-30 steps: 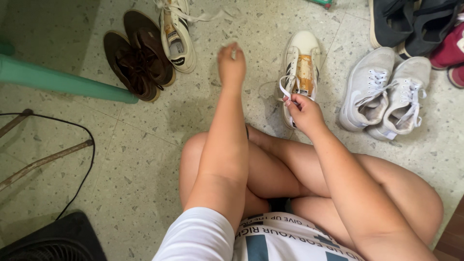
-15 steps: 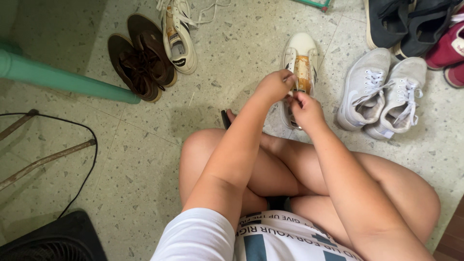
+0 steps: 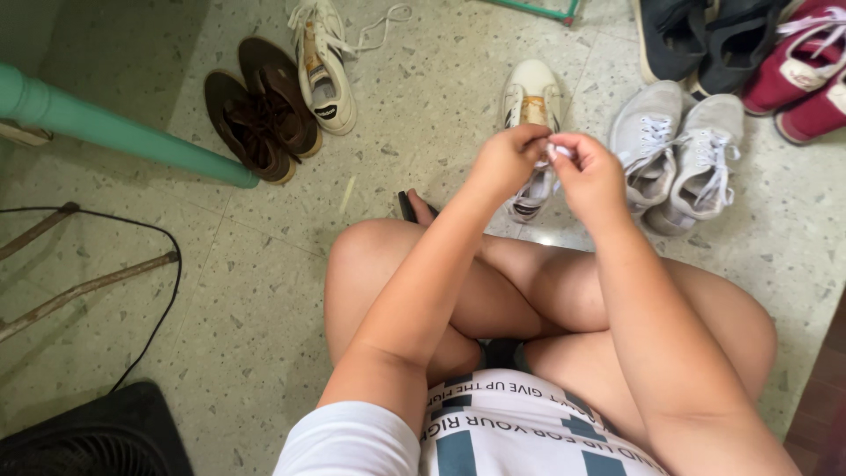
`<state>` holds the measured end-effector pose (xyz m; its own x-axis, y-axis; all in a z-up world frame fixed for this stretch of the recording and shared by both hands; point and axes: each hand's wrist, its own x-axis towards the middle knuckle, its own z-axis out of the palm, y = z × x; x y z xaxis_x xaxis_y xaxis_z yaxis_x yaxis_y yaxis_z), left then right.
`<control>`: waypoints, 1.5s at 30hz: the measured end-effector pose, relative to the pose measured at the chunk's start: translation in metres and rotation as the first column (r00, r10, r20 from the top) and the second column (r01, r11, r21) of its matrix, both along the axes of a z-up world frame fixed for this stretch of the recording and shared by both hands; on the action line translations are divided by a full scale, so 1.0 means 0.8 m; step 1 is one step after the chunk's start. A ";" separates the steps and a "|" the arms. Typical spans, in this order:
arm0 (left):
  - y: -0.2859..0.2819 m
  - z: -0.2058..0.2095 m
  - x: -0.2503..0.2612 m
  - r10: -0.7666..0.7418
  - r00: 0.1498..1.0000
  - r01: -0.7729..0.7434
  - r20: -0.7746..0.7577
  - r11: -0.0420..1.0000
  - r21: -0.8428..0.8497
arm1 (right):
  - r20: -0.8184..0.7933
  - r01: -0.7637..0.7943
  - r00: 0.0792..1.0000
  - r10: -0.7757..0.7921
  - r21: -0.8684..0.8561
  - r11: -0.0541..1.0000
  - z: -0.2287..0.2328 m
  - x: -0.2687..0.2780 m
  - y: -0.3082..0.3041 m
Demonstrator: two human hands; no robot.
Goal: The person sits on the floor and unlaces a white sneaker, then proceeds to re-lace it. They then pick up a white Adidas sneaker, remove its laces, and begin re-lacing it as well.
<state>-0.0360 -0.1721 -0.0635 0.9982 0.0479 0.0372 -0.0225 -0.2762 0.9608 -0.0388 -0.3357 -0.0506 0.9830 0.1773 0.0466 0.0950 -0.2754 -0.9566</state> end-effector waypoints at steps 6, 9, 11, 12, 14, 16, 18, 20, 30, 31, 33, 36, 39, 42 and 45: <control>0.025 -0.033 0.004 0.134 0.989 -0.141 -0.055 0.977 -0.162 | 0.071 0.094 0.994 -0.086 -0.114 0.989 0.045 0.023 -0.037; 0.040 -0.055 0.015 0.246 0.967 -0.251 -0.060 0.963 -0.095 | 0.205 0.184 0.969 -0.139 -0.220 0.958 0.057 0.051 -0.064; 0.045 -0.070 0.024 0.299 0.952 -0.305 -0.070 0.948 -0.094 | 0.307 0.273 0.935 -0.178 -0.301 0.914 0.056 0.064 -0.087; 0.048 -0.074 0.032 0.313 0.946 -0.323 -0.087 0.936 -0.143 | 0.352 0.321 0.915 -0.195 -0.345 0.882 0.055 0.071 -0.099; 0.049 -0.082 0.040 0.331 0.943 -0.332 -0.030 0.934 -0.130 | 0.496 0.431 0.848 -0.185 -0.444 0.786 0.041 0.078 -0.110; 0.042 -0.086 0.042 0.320 0.940 -0.322 0.121 0.947 -0.006 | 0.667 0.559 0.739 -0.099 -0.524 0.643 0.015 0.071 -0.107; 0.023 -0.087 0.038 0.162 0.981 -0.153 0.109 0.984 -0.090 | 0.609 0.540 0.792 -0.039 -0.670 0.509 -0.017 0.067 -0.080; -0.002 -0.083 0.032 0.034 0.995 -0.020 0.090 0.987 -0.157 | 0.375 0.190 0.920 0.114 -0.681 0.708 -0.040 0.060 -0.053; -0.001 -0.057 0.038 0.202 0.978 -0.205 -0.060 0.978 -0.035 | -0.216 -0.140 0.976 0.023 -0.545 0.827 -0.053 0.082 -0.024; 0.001 -0.059 0.040 0.238 0.968 -0.241 -0.082 0.970 -0.028 | -0.208 -0.108 0.978 -0.009 -0.541 0.834 -0.052 0.084 -0.030; 0.001 -0.066 0.038 0.235 0.968 -0.234 -0.083 0.972 0.022 | -0.193 -0.039 0.980 -0.058 -0.463 0.885 -0.050 0.088 -0.043; -0.002 -0.078 0.030 0.183 0.982 -0.187 0.040 0.962 0.201 | -0.098 0.032 0.993 -0.067 -0.324 0.945 -0.041 0.088 -0.063; -0.006 -0.091 0.017 0.073 0.997 -0.068 0.005 0.902 0.426 | 0.003 0.082 0.997 -0.082 -0.129 0.988 -0.031 0.088 -0.082; -0.012 -0.098 0.010 0.052 0.997 -0.015 -0.053 0.841 0.541 | 0.032 0.168 0.986 -0.166 -0.110 0.980 -0.021 0.083 -0.093; -0.014 -0.095 0.012 0.058 0.997 -0.018 -0.055 0.831 0.556 | 0.030 0.272 0.961 -0.274 -0.268 0.924 -0.013 0.080 -0.092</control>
